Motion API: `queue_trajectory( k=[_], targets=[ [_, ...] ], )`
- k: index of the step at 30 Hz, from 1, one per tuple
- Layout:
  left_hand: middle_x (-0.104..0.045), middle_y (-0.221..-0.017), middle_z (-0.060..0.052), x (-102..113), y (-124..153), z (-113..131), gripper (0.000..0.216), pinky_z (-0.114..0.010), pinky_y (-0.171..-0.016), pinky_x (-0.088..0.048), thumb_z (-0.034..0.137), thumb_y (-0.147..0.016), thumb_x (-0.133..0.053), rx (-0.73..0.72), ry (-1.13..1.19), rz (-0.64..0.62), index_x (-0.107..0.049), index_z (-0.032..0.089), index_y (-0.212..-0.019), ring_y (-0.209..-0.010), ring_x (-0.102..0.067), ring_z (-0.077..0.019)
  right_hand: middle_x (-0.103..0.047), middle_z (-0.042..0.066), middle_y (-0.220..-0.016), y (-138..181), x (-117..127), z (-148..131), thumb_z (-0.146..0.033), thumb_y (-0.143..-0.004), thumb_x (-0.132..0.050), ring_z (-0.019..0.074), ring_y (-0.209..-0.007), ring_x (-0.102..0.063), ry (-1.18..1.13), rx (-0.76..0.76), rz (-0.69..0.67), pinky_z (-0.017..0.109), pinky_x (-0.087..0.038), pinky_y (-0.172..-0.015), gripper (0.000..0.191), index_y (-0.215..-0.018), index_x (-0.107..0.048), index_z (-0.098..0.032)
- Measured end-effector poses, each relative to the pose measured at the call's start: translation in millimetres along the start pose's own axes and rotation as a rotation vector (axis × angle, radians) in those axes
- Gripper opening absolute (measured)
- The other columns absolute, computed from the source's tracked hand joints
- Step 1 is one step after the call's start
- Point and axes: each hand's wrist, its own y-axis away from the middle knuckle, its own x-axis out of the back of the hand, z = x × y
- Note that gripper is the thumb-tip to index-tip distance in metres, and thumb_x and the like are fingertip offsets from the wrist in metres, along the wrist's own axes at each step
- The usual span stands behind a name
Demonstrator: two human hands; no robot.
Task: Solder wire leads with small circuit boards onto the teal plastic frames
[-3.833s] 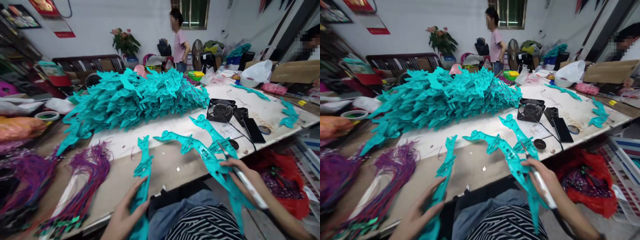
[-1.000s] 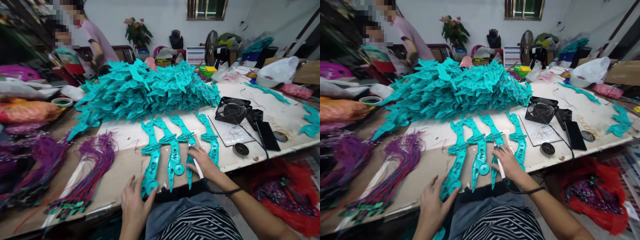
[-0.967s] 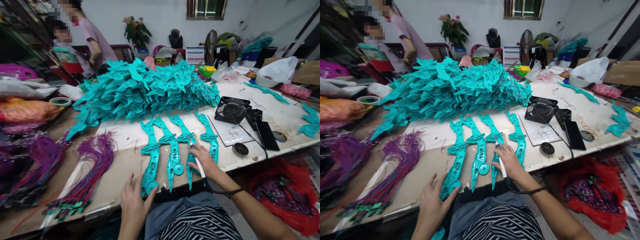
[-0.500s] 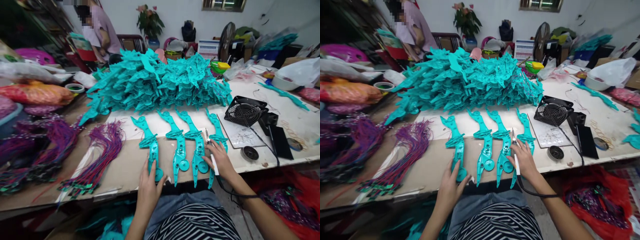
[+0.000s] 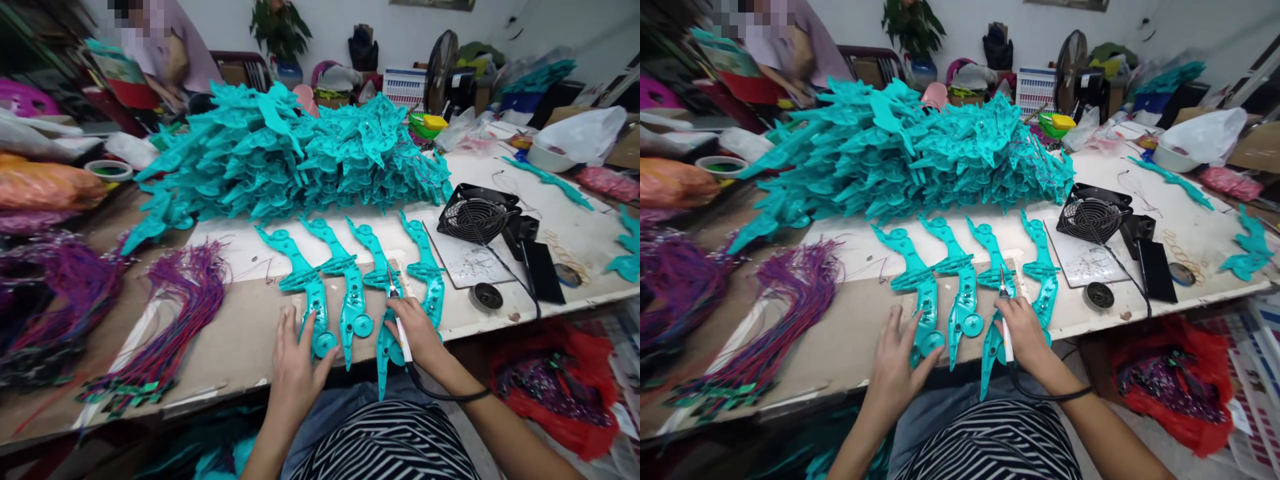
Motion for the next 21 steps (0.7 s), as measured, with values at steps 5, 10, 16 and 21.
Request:
queue_trajectory(
  k=[5, 10, 16, 21],
  targets=[
    [-0.046, -0.15, -0.016, -9.0, -26.9, 15.7, 0.051, -0.074, -0.106, -0.029, 0.041, -0.084, -0.066, -0.027, -0.073, -0.189, -0.063, 0.025, -0.133, -0.145, -0.023, -0.0495, -0.067, 0.011, -0.104, -11.7, 7.6, 1.4, -0.026, -0.09, -0.058, 0.0266, -0.101, -0.059, 0.011, -0.039, -0.069, 0.041, -0.053, -0.087, 0.031, -0.121, -0.058, -0.022],
    [-0.061, -0.137, -0.01, -4.6, -25.2, 11.5, 0.047, -0.072, -0.108, -0.032, 0.04, -0.086, -0.065, -0.155, 0.013, -0.272, -0.065, 0.022, -0.13, -0.147, -0.017, -0.0479, -0.066, 0.013, -0.118, -3.6, 21.0, 36.6, -0.042, -0.089, -0.06, 0.0316, -0.123, -0.055, 0.077, -0.048, 0.183, 0.052, -0.046, -0.101, 0.03, -0.113, -0.06, -0.023],
    [-0.057, -0.143, -0.01, 9.7, -22.7, 16.2, 0.057, -0.068, -0.113, -0.03, 0.045, -0.082, -0.072, -0.201, 0.136, -0.422, -0.063, 0.02, -0.132, -0.148, -0.016, -0.046, -0.064, 0.012, -0.126, -5.3, 14.8, 81.3, -0.046, -0.091, -0.051, 0.0289, -0.119, -0.061, -0.051, -0.197, 0.123, 0.046, -0.053, -0.094, 0.035, -0.117, -0.055, -0.023],
    [-0.053, -0.146, -0.009, 8.4, -43.2, 11.4, 0.064, -0.074, -0.114, -0.014, 0.056, -0.078, -0.073, -0.16, 0.152, -0.484, -0.062, 0.026, -0.134, -0.15, -0.01, -0.0441, -0.065, 0.015, -0.121, -25.9, 13.1, 90.4, -0.053, -0.09, -0.047, 0.0316, -0.123, -0.058, 0.013, -0.098, 0.154, 0.05, -0.052, -0.097, 0.042, -0.115, -0.058, -0.02]
  ],
)
